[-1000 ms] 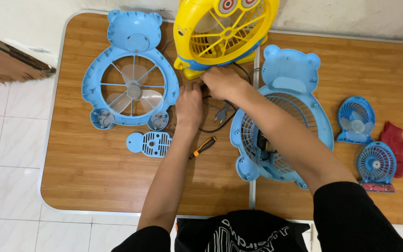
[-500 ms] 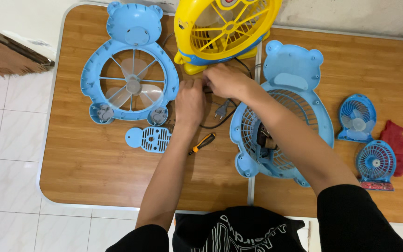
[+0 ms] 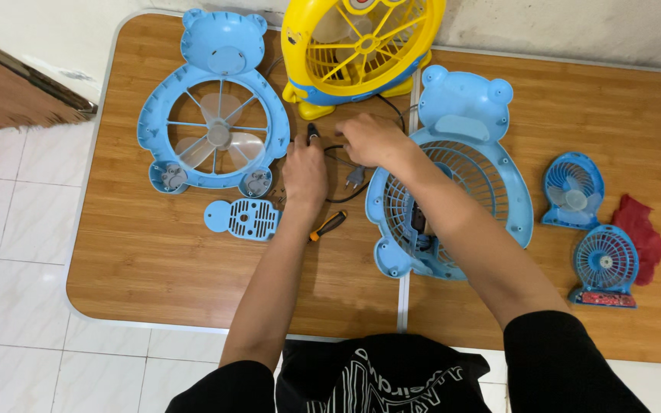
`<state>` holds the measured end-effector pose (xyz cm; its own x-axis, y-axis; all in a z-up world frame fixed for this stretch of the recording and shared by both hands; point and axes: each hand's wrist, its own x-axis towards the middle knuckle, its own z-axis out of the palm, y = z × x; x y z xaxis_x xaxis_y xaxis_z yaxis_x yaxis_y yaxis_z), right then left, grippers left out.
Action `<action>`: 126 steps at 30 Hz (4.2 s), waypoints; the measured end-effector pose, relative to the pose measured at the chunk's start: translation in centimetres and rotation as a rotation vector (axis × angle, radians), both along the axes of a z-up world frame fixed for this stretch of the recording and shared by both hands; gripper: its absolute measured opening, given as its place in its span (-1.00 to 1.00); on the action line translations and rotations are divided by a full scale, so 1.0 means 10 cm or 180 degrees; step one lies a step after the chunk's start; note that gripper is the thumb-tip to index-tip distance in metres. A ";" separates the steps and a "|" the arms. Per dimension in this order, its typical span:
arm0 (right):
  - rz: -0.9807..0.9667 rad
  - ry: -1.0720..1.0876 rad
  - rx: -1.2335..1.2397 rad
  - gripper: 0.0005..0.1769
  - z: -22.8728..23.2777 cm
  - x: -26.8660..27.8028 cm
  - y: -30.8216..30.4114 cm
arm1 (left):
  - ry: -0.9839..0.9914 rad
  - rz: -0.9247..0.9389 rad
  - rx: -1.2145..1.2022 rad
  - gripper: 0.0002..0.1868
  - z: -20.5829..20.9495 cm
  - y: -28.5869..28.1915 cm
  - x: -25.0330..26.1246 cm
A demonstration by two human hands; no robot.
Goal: The person assembles small electric fans on a wooden table using a screwdriver. They attach fan blades to motors, secure components with screws, and place the assembled units on the table. A larger disassembled fan remains nearby.
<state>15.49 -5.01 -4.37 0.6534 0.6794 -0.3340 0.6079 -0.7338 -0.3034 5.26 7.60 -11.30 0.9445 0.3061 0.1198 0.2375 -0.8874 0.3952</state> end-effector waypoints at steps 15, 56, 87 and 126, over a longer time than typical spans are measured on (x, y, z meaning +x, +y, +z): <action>-0.0124 0.0111 0.0114 -0.49 0.11 0.04 0.02 | -0.0511 0.0394 -0.0635 -0.85 0.24 -0.05 -0.01; -0.1959 -0.0025 0.2794 -0.79 0.10 -1.10 -2.07 | -0.0858 -0.1643 -0.1505 -0.70 0.94 -1.25 -0.36; -0.1321 -0.0466 0.2273 -0.69 0.14 -1.27 -2.06 | -0.0457 -0.1901 -0.1042 -0.75 0.98 -1.28 -0.39; -0.1396 -0.0213 0.1453 -0.63 0.43 -1.20 -1.85 | -0.0307 -0.1788 -0.1178 -0.80 0.91 -1.20 -0.39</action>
